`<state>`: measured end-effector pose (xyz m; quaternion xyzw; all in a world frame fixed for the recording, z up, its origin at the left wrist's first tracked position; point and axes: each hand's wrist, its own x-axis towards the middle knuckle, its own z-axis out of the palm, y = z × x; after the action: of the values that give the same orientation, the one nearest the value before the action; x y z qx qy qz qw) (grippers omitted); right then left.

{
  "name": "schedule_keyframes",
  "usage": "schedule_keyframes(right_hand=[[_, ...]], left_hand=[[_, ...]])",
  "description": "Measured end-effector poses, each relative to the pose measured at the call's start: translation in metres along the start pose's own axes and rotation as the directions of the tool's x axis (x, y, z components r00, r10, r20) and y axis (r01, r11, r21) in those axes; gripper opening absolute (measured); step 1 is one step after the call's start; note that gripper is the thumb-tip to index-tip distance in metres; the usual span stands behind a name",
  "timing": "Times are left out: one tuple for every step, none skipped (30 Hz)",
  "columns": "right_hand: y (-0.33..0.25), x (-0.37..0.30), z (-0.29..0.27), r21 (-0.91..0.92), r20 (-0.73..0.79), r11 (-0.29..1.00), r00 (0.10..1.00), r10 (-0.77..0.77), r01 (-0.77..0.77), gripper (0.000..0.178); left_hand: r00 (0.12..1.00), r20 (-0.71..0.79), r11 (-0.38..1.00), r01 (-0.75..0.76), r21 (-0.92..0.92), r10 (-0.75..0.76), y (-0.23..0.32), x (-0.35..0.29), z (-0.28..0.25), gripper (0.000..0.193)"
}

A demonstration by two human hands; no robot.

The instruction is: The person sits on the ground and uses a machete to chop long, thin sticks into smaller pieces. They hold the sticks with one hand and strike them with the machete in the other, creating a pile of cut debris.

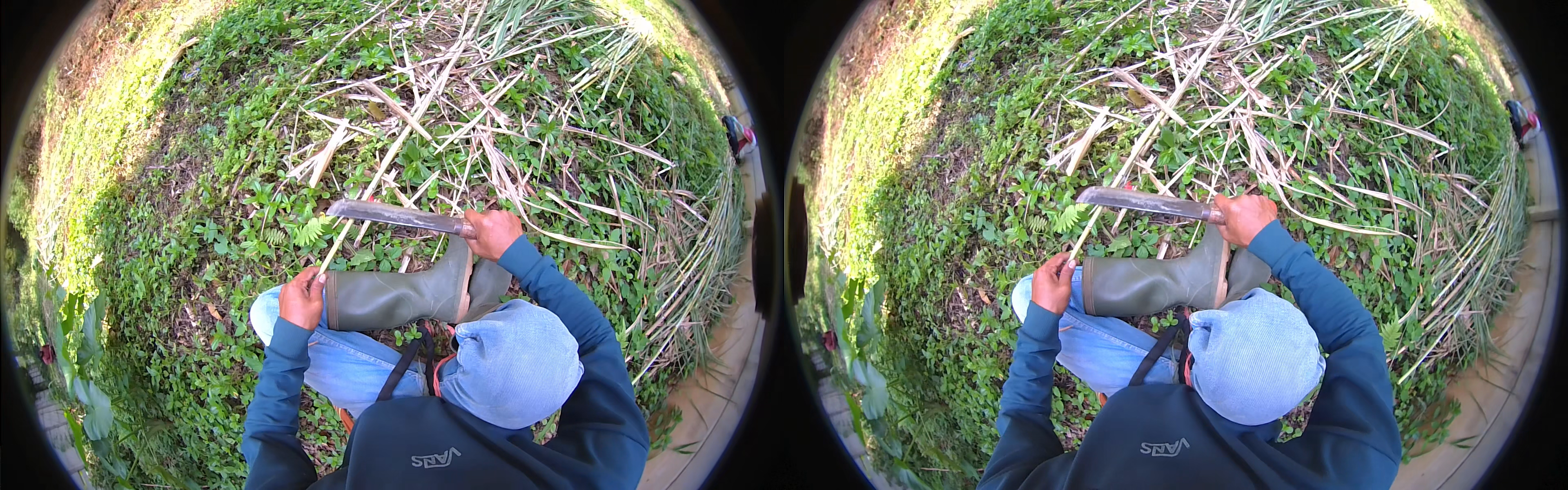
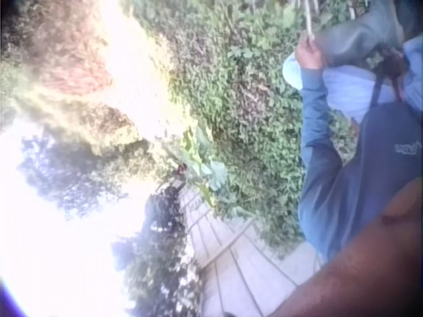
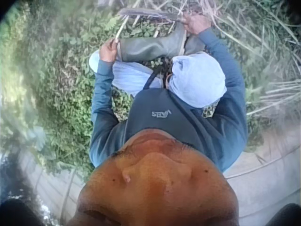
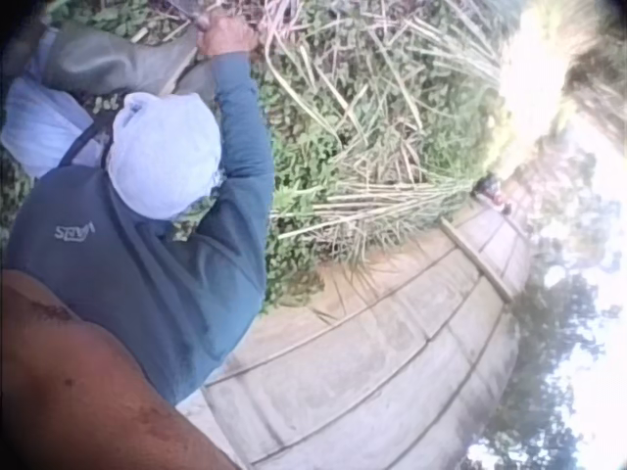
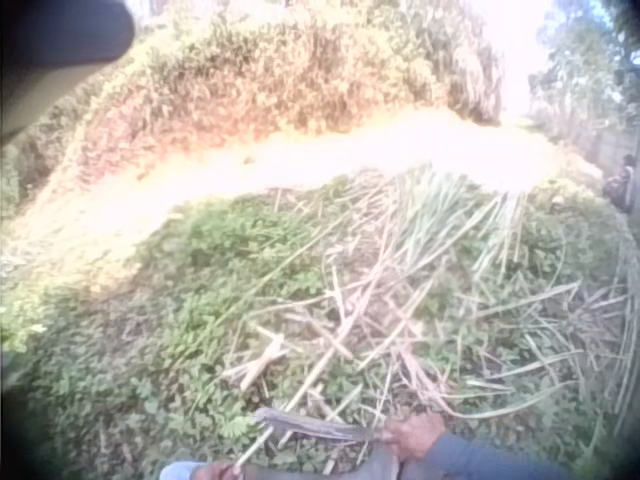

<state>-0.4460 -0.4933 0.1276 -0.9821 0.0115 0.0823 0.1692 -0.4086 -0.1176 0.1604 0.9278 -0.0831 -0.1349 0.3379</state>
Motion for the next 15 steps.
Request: schedule_keyframes(right_hand=[[-0.009, 0.001, -0.003, -0.033, 0.068, 0.999, 0.998, -0.017, 0.019, 0.022], [-0.003, 0.006, 0.005, 0.004, -0.022, 0.999, 0.998, 0.053, -0.052, 0.022], [0.011, 0.012, 0.014, 0.041, -0.107, 0.99, 0.985, 0.137, -0.134, 0.021], [0.022, 0.022, 0.021, 0.128, -0.156, 0.953, 0.944, 0.292, -0.273, 0.021], [0.022, 0.03, 0.019, 0.156, -0.255, 0.954, 0.923, 0.288, -0.255, 0.021], [0.023, 0.029, 0.018, 0.136, -0.217, 0.955, 0.933, 0.289, -0.264, 0.021], [0.023, 0.027, 0.016, 0.115, -0.179, 0.955, 0.94, 0.29, -0.272, 0.021], [0.013, 0.025, 0.008, 0.062, -0.093, 0.98, 0.977, 0.192, -0.187, 0.021], [0.0, 0.02, 0.001, 0.014, 0.003, 0.995, 0.995, 0.096, -0.096, 0.021], [-0.007, 0.02, -0.002, -0.025, 0.103, 1.0, 0.995, 0.001, 0.001, 0.021], [-0.002, 0.023, 0.0, -0.015, 0.052, 0.999, 0.998, 0.038, -0.037, 0.021], [0.007, 0.028, 0.006, 0.0, 0.001, 0.997, 0.997, 0.083, -0.083, 0.021], [0.016, 0.034, 0.01, 0.017, -0.05, 0.992, 0.991, 0.128, -0.127, 0.021], [0.021, 0.045, 0.009, 0.117, -0.127, 0.959, 0.954, 0.272, -0.258, 0.022], [0.026, 0.045, 0.01, 0.139, -0.153, 0.944, 0.935, 0.32, -0.3, 0.022]], left_hand=[[0.999, -0.047, 0.999, -0.007, 0.033, 0.009, -0.001, -0.001, 0.0, 0.019], [0.996, -0.088, 0.998, -0.019, 0.062, 0.024, -0.002, -0.002, 0.002, 0.02], [0.992, -0.118, 0.996, -0.036, 0.083, 0.046, -0.002, -0.003, 0.007, 0.021], [0.992, -0.122, 0.996, -0.03, 0.081, 0.04, 0.0, -0.007, 0.007, 0.021], [0.989, -0.141, 0.996, -0.024, 0.081, 0.035, 0.004, -0.009, 0.003, 0.021], [0.987, -0.159, 0.997, -0.019, 0.081, 0.031, 0.006, -0.012, -0.001, 0.021], [0.979, -0.189, 0.994, -0.053, 0.097, 0.071, 0.005, -0.013, -0.002, 0.02], [0.969, -0.221, 0.99, -0.082, 0.116, 0.106, 0.001, -0.015, -0.003, 0.02], [0.959, -0.25, 0.985, -0.106, 0.133, 0.137, -0.003, -0.02, -0.002, 0.02], [0.952, -0.269, 0.981, -0.101, 0.168, 0.144, -0.007, -0.023, -0.004, 0.02], [0.946, -0.284, 0.977, -0.101, 0.19, 0.153, -0.006, -0.027, -0.002, 0.02], [0.942, -0.292, 0.971, -0.107, 0.212, 0.167, -0.003, -0.03, 0.001, 0.02], [0.937, -0.299, 0.966, -0.111, 0.235, 0.181, -0.002, -0.034, 0.003, 0.02], [0.94, -0.3, 0.968, -0.094, 0.231, 0.163, -0.003, -0.039, 0.003, 0.02], [0.943, -0.301, 0.971, -0.077, 0.226, 0.145, -0.004, -0.045, 0.003, 0.02]])
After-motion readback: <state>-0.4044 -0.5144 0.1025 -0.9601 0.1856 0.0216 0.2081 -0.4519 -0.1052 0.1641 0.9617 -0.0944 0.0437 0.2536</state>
